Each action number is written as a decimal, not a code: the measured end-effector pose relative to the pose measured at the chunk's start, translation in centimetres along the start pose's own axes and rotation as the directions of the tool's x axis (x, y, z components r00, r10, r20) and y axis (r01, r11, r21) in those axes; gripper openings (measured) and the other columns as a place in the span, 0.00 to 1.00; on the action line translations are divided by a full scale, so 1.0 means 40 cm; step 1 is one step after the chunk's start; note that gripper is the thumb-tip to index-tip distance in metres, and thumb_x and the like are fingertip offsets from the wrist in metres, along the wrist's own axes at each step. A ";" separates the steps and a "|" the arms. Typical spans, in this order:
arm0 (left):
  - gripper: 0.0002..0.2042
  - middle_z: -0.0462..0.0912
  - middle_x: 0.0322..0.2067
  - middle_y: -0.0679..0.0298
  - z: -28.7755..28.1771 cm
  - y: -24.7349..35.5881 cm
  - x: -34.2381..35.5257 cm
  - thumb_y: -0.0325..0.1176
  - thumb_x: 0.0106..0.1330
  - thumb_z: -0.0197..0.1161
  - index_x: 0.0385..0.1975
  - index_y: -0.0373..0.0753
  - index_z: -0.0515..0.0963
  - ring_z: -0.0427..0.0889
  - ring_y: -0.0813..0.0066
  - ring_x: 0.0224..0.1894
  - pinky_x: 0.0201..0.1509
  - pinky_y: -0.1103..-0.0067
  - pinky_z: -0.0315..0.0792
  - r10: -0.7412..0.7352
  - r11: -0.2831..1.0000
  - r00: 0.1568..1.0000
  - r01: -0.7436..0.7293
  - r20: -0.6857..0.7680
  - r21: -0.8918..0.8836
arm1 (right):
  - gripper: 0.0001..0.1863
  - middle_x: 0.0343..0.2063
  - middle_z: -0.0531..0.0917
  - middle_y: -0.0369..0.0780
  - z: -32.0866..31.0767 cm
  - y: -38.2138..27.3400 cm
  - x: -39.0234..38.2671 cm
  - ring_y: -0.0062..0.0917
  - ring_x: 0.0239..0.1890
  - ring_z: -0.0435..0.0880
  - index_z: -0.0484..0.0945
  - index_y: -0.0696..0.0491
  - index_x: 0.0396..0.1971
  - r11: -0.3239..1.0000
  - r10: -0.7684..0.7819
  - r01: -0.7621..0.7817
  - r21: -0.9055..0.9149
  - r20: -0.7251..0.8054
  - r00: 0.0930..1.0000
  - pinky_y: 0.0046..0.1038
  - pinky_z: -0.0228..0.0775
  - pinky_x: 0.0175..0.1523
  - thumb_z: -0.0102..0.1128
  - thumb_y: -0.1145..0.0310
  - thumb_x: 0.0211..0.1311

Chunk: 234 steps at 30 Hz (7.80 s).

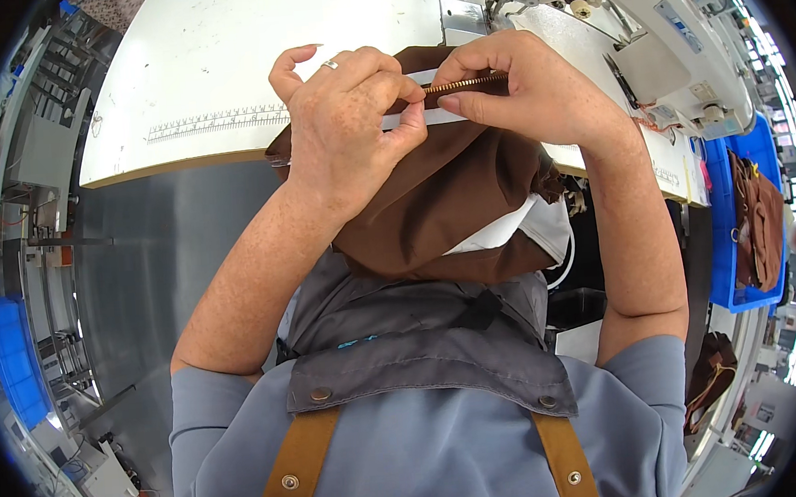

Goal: Sewing and assembling a brown leather bag using an industrial sewing machine.

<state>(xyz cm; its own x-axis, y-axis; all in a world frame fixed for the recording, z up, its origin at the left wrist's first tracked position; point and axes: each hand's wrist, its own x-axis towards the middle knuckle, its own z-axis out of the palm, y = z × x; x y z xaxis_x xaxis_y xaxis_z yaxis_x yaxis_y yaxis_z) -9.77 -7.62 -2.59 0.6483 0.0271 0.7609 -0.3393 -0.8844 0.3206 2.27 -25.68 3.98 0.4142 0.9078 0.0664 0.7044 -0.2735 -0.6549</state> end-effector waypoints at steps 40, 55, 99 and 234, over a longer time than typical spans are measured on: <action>0.15 0.82 0.23 0.67 -0.199 -0.126 -0.069 0.38 0.66 0.69 0.20 0.38 0.78 0.77 0.78 0.25 0.28 0.80 0.65 0.245 0.275 0.835 0.427 0.493 -0.861 | 0.05 0.32 0.77 0.27 -0.023 0.028 -0.039 0.10 0.35 0.70 0.80 0.58 0.38 0.954 0.054 -0.068 0.294 0.057 0.997 0.16 0.63 0.41 0.63 0.73 0.67; 0.26 0.78 0.52 0.69 -0.152 -0.128 -0.115 0.52 0.47 0.80 0.46 0.47 0.85 0.74 0.68 0.59 0.69 0.60 0.50 -0.317 0.943 0.911 0.333 0.264 -0.017 | 0.15 0.24 0.80 0.35 0.000 -0.070 0.033 0.20 0.28 0.77 0.81 0.59 0.35 0.992 0.071 -0.062 -0.109 0.079 0.994 0.23 0.67 0.35 0.67 0.60 0.61; 0.08 0.80 0.30 0.80 -0.220 -0.101 -0.127 0.31 0.49 0.77 0.28 0.54 0.88 0.78 0.84 0.33 0.66 0.69 0.54 0.002 0.979 0.999 0.007 -0.043 0.203 | 0.12 0.30 0.86 0.33 0.178 -0.076 0.179 0.13 0.36 0.79 0.85 0.60 0.41 0.898 -0.039 -0.098 0.430 0.299 0.953 0.20 0.72 0.45 0.65 0.66 0.67; 0.15 0.80 0.48 0.62 -0.191 0.013 -0.049 0.31 0.52 0.74 0.41 0.40 0.85 0.78 0.68 0.52 0.56 0.71 0.72 -0.101 0.984 0.987 0.118 0.128 -0.133 | 0.03 0.36 0.85 0.36 0.360 -0.126 -0.047 0.14 0.40 0.82 0.78 0.56 0.36 0.214 0.400 0.234 0.948 -0.304 0.865 0.19 0.76 0.50 0.64 0.78 0.66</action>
<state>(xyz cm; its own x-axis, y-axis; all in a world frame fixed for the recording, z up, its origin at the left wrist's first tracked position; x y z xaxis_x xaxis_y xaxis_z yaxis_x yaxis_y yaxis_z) -16.43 -4.56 0.39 0.7613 0.0560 0.6460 -0.3483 -0.8050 0.4803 -10.34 -21.41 -3.69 0.8150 0.5789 0.0246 -0.2984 0.4557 -0.8386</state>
